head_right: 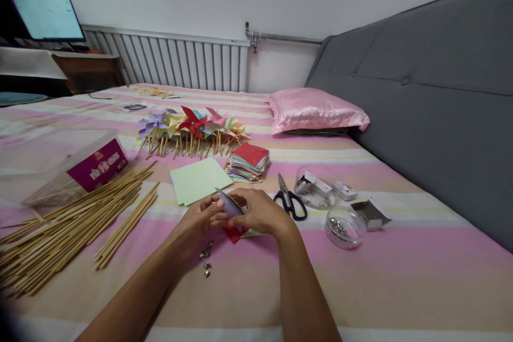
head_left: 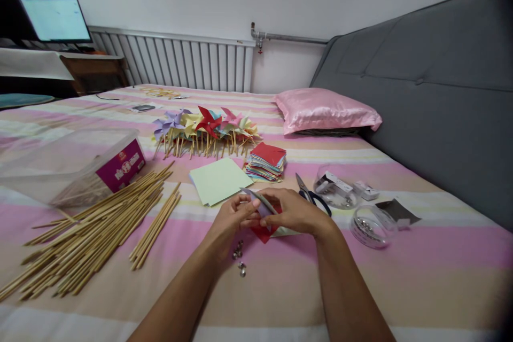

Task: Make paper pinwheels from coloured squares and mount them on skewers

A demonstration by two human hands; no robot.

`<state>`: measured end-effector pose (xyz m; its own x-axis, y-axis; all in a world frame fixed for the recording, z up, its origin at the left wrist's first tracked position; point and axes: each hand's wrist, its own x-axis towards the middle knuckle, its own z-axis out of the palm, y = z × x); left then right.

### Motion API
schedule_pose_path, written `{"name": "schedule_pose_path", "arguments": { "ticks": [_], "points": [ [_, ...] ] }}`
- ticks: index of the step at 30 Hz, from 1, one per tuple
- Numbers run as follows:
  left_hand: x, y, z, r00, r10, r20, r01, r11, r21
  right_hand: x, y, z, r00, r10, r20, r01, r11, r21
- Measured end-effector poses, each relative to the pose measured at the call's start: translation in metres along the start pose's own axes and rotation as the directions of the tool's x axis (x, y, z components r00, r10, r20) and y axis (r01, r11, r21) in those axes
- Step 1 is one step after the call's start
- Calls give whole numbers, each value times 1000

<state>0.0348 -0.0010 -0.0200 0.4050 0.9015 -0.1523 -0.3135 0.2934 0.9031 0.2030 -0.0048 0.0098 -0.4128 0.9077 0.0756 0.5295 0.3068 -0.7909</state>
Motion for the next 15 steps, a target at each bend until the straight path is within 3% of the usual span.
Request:
{"name": "schedule_pose_path", "arguments": {
  "ticks": [10, 15],
  "points": [
    [4, -5, 1, 996, 27, -90, -15, 992, 127, 3, 9, 5, 997, 29, 75, -47, 966, 253],
    [5, -5, -1, 987, 53, -153, -21, 979, 201, 4, 15, 2, 978, 134, -159, -125, 990, 63]
  ]
}}
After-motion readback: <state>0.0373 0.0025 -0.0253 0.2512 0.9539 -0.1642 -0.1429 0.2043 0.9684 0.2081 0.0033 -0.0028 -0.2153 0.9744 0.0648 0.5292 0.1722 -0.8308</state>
